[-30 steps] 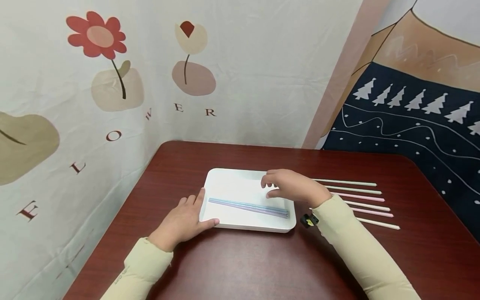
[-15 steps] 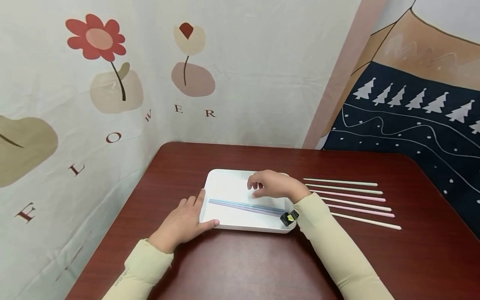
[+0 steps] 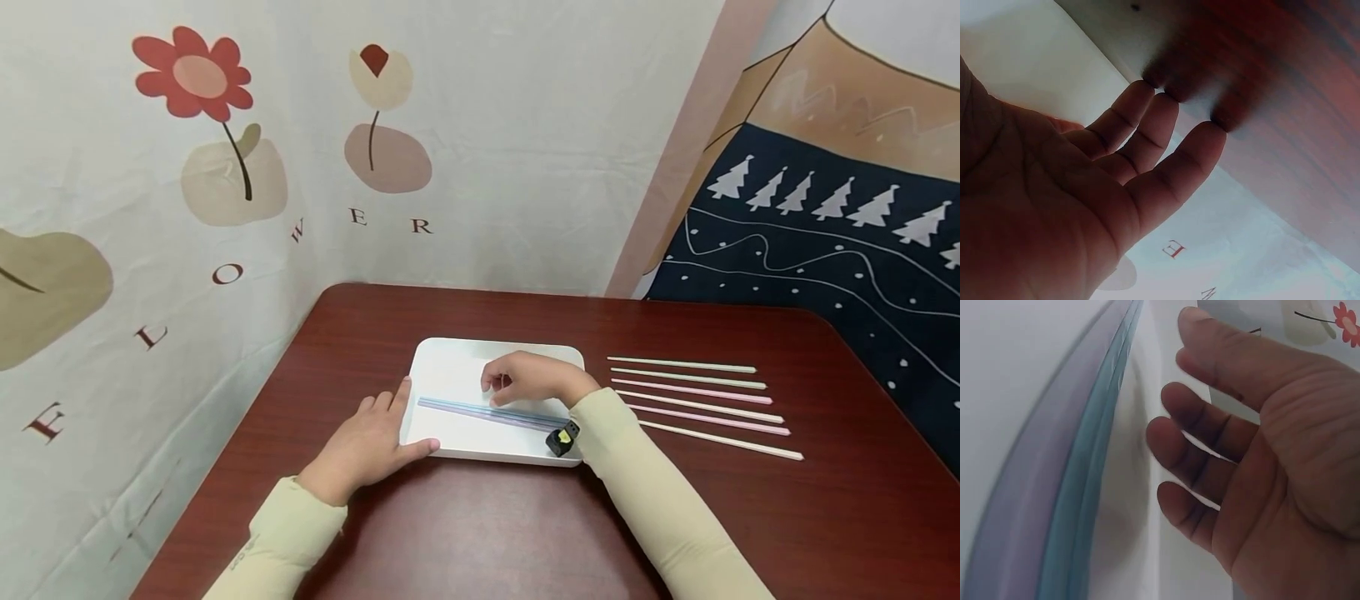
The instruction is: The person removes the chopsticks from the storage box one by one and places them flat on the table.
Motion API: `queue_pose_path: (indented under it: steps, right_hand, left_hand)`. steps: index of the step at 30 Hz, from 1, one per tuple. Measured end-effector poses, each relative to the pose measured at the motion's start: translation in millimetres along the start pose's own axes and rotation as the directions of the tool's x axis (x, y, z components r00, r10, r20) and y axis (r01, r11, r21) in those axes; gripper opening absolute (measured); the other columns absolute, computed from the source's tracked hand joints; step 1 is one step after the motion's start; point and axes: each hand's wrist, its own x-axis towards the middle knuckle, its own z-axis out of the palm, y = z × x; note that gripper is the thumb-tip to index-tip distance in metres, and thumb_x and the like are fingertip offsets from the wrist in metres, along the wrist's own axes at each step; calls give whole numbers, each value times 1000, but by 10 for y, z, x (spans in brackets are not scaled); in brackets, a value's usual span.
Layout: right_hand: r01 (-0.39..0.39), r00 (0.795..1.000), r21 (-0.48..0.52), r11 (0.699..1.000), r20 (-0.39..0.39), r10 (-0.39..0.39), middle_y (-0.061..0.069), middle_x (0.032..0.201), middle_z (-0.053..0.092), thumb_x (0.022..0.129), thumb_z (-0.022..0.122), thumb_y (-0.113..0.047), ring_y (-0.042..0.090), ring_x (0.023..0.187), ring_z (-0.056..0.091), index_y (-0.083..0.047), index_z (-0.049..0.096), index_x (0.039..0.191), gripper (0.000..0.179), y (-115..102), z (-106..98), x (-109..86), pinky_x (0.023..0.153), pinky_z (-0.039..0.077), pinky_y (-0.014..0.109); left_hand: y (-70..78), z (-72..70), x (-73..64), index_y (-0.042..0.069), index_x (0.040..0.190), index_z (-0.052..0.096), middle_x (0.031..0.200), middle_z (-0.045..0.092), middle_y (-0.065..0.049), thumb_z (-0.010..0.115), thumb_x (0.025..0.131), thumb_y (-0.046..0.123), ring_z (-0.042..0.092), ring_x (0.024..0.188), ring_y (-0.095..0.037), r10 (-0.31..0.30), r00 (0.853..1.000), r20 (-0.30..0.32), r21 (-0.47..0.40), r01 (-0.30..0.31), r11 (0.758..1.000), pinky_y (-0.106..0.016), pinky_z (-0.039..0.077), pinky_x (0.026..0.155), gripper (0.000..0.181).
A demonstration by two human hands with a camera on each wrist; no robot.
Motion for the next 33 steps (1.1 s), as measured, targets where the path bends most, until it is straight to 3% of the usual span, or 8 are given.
queue_pose_path:
  steps: [9, 22, 33]
  right_hand:
    - [-2, 999, 33, 999, 51, 0, -9, 76, 54, 89, 73, -10, 5, 74, 50, -19, 66, 90, 12, 35, 86, 56, 70, 43, 24]
    - [-6, 1000, -5, 1000, 29, 6, -9, 77, 55, 91, 66, -5, 5, 74, 50, -20, 67, 93, 15, 60, 115, 35, 71, 44, 24]
    - [-25, 999, -45, 999, -34, 23, -9, 79, 56, 93, 62, -3, 6, 74, 51, -19, 67, 95, 17, 60, 90, 15, 71, 43, 25]
  left_hand:
    - [-4, 0, 1, -5, 155, 22, 134, 50, -24, 51, 85, 78, 46, 122, -41, -10, 1000, 7, 5, 10, 1000, -51, 46, 93, 113]
    - [7, 12, -1, -5, 155, 22, 133, 49, -24, 50, 85, 78, 46, 121, -41, -3, 1000, -5, 0, 3, 1000, -51, 46, 93, 113]
    - [22, 6, 3, -5, 155, 21, 134, 49, -24, 51, 84, 78, 45, 122, -42, -7, 1000, 0, 2, 7, 1000, -51, 45, 94, 113]
